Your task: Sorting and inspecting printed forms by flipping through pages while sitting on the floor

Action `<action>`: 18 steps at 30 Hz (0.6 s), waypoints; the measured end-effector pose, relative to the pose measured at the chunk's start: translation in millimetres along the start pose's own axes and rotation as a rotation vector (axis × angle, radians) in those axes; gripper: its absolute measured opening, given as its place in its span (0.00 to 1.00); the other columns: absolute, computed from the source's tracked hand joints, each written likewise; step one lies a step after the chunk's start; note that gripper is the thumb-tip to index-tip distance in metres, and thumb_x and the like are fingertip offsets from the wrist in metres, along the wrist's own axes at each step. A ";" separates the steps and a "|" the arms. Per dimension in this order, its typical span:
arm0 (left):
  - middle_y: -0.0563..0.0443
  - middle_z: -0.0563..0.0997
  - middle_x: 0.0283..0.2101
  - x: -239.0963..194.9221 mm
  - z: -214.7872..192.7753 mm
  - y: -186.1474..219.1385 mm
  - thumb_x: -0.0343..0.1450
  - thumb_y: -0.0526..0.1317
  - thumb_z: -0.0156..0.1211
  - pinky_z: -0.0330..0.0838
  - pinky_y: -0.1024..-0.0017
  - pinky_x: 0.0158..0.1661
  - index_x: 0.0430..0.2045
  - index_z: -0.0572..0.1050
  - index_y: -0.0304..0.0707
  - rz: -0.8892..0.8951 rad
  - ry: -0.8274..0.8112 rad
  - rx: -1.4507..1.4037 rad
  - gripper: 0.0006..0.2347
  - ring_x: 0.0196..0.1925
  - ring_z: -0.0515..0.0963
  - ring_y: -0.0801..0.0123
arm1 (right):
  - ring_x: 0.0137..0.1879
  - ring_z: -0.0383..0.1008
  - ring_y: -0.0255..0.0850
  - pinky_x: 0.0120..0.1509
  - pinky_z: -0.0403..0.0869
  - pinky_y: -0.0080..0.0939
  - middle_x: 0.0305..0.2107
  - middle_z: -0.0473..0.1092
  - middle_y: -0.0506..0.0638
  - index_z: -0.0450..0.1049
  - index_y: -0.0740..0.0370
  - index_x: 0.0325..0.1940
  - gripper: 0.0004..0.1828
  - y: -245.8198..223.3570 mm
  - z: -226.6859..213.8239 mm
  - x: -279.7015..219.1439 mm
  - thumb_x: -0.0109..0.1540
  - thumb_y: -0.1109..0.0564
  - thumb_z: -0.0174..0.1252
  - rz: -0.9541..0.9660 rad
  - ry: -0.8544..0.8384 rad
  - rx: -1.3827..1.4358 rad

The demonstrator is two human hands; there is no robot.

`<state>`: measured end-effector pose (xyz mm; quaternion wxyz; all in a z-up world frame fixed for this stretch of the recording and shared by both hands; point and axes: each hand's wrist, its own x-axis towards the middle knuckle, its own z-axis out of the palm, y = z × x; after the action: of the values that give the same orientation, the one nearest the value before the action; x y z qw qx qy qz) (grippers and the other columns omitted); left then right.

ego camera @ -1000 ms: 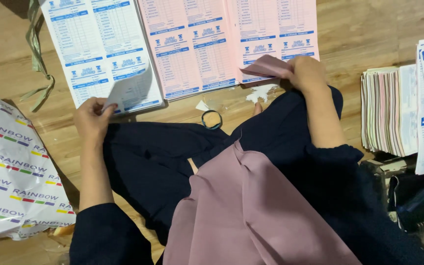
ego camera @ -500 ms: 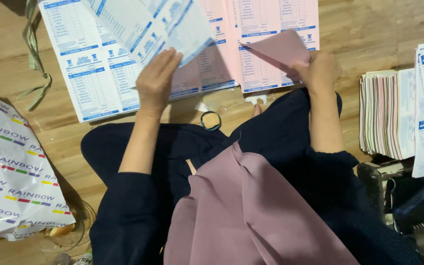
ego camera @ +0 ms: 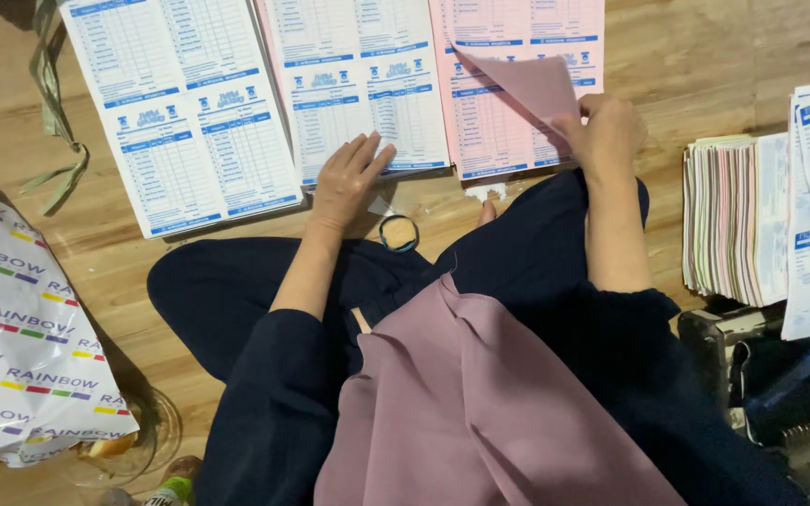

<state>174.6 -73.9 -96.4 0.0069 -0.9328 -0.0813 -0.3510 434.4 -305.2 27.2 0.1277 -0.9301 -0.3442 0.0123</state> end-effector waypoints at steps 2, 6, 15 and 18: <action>0.52 0.76 0.43 1.9 -1.9 1.7 0.67 0.38 0.52 0.70 0.71 0.43 0.41 0.73 0.54 -0.011 -0.001 -0.002 0.10 0.44 0.76 0.65 | 0.32 0.73 0.54 0.31 0.70 0.48 0.21 0.70 0.50 0.75 0.49 0.25 0.08 14.0 17.3 5.6 0.51 0.47 0.65 0.014 -0.030 -0.047; 0.53 0.76 0.43 -0.4 -1.0 9.3 0.67 0.38 0.52 0.71 0.71 0.42 0.40 0.73 0.54 -0.027 -0.004 0.034 0.10 0.43 0.76 0.65 | 0.32 0.72 0.57 0.33 0.69 0.51 0.21 0.70 0.54 0.75 0.55 0.25 0.13 -8.7 -0.8 3.1 0.48 0.47 0.68 0.007 -0.068 -0.005; 0.53 0.75 0.43 -6.2 8.5 8.2 0.67 0.39 0.52 0.72 0.70 0.39 0.39 0.72 0.53 -0.042 -0.058 0.100 0.09 0.44 0.76 0.64 | 0.38 0.72 0.54 0.38 0.69 0.47 0.27 0.71 0.52 0.73 0.55 0.31 0.08 -6.5 5.1 1.6 0.52 0.54 0.64 -0.112 -0.049 0.209; 0.52 0.76 0.42 -9.1 11.5 8.1 0.66 0.40 0.53 0.73 0.70 0.37 0.38 0.73 0.52 -0.054 -0.079 0.079 0.08 0.43 0.76 0.63 | 0.35 0.73 0.47 0.39 0.69 0.45 0.26 0.72 0.47 0.72 0.51 0.35 0.06 -19.7 11.3 7.7 0.55 0.58 0.57 -0.190 0.056 0.174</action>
<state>176.7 -82.5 -110.7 0.0312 -0.9424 -0.1206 -0.3104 426.4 -283.3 21.6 0.2179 -0.8787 -0.4246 0.0042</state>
